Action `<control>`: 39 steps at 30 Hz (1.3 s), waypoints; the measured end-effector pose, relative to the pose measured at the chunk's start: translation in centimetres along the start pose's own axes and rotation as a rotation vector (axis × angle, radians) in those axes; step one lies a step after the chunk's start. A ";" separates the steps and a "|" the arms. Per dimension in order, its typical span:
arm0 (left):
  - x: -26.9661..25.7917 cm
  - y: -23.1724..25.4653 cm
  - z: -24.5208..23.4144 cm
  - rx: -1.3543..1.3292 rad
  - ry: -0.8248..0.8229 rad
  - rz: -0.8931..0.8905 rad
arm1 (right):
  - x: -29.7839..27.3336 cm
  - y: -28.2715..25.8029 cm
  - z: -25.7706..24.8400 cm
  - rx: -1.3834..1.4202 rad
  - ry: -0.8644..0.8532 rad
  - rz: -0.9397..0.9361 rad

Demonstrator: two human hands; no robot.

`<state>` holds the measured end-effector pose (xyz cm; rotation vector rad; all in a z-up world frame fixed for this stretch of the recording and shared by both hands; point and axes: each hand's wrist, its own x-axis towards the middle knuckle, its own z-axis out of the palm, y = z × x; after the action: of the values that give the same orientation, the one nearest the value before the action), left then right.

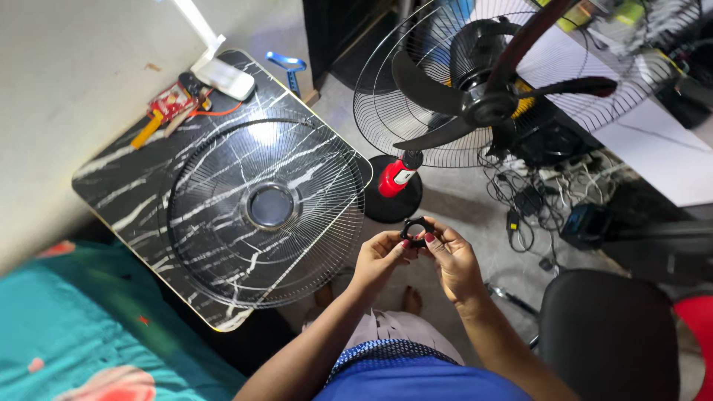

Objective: The person reassembles a standing electric fan by hand. They attach the rear cage to the fan head, secure the front cage, and tighten the central hub nut to lock the blades and cages in place.

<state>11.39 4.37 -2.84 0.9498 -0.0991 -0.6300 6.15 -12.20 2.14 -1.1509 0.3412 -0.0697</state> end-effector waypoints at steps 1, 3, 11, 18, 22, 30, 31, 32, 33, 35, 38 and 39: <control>0.1 -0.6 0.3 -0.012 0.008 0.003 | 0.2 0.0 -0.6 -0.027 -0.013 0.009; 0.6 -1.9 1.4 -0.044 0.028 0.020 | 1.0 -0.5 -2.3 -0.088 -0.051 0.028; 1.5 -8.2 9.0 -0.148 0.330 0.107 | 3.5 -4.0 -10.6 -0.357 -0.237 0.274; 0.5 -12.0 10.4 -0.153 0.529 0.089 | 9.0 2.5 -21.0 -0.583 -0.431 0.474; 0.2 -14.1 9.0 -0.162 0.613 0.061 | 14.0 8.2 -25.6 -0.885 -0.413 0.529; 4.2 -18.6 6.4 -0.287 0.686 0.142 | 27.9 12.9 -26.9 -0.998 -0.190 0.360; 5.7 -19.3 5.6 -0.297 0.712 0.128 | 30.1 13.8 -26.5 -1.142 -0.169 0.306; 6.8 -20.5 5.3 -0.315 0.732 0.101 | 31.7 14.7 -26.8 -1.289 -0.136 0.258; 8.0 -21.8 5.1 -0.334 0.752 0.073 | 33.4 15.7 -27.3 -1.436 -0.102 0.205; 10.7 -24.2 4.8 -0.300 0.797 0.133 | 36.6 18.4 -28.2 -0.992 -0.069 0.091; 14.4 -26.7 3.7 -0.292 0.843 0.127 | 42.1 21.7 -28.4 -1.313 0.003 -0.437; 15.3 -27.6 3.8 -0.306 0.858 0.102 | 43.4 22.6 -28.7 -1.580 0.029 -0.682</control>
<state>9.88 -18.20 -25.16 0.8416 0.6902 -0.0980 35.86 -38.10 -38.58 -2.8025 -0.0709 -0.4718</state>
